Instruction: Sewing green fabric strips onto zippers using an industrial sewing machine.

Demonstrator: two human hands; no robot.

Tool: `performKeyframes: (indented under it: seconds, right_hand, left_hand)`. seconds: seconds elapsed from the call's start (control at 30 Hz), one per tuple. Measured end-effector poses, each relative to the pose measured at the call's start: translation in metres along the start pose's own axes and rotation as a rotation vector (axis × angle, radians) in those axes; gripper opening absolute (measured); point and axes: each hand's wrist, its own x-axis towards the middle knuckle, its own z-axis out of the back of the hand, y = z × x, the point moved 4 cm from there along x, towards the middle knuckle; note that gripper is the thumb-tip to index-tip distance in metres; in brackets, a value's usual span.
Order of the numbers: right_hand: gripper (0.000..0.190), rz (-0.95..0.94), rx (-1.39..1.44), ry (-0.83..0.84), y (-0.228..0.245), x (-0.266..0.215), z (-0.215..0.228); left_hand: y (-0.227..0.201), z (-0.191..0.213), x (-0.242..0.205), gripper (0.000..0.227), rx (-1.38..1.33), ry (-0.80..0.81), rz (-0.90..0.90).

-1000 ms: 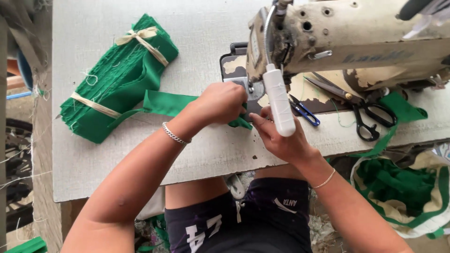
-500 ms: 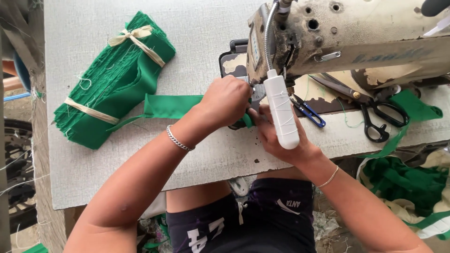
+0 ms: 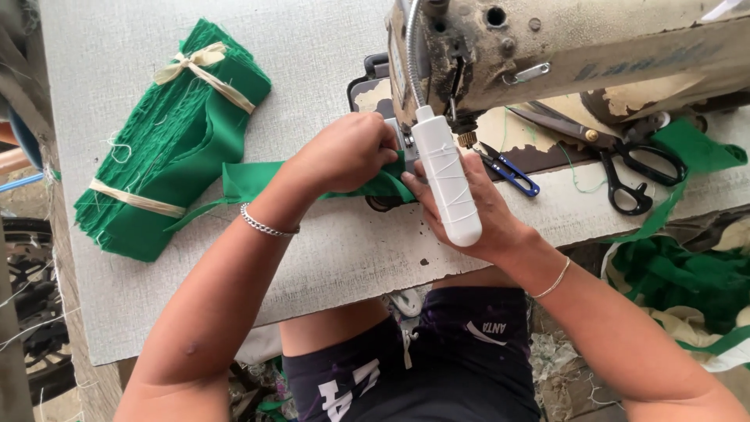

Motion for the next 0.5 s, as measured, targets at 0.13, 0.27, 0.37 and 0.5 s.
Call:
performKeyframes:
  seconds: [0.13,0.27,0.37,0.5]
  right_hand:
    - [0.034,0.06,-0.08,0.065,-0.006,0.002,-0.005]
    - [0.042,0.173,-0.201,0.148,-0.021,-0.006,-0.014]
    - [0.039,0.187,-0.242,0.181,-0.025,-0.005,-0.013]
    - [0.027,0.236,-0.645,0.343,-0.01,0.007,0.005]
  left_hand:
    - [0.006,-0.011,0.005,0.006,0.02,-0.156,-0.02]
    - [0.007,-0.023,0.003,0.008,0.046,-0.226,-0.029]
    - [0.008,-0.029,-0.001,0.007,0.076,-0.322,-0.006]
    - [-0.001,-0.029,-0.02,0.021,0.13,-0.584,-0.225]
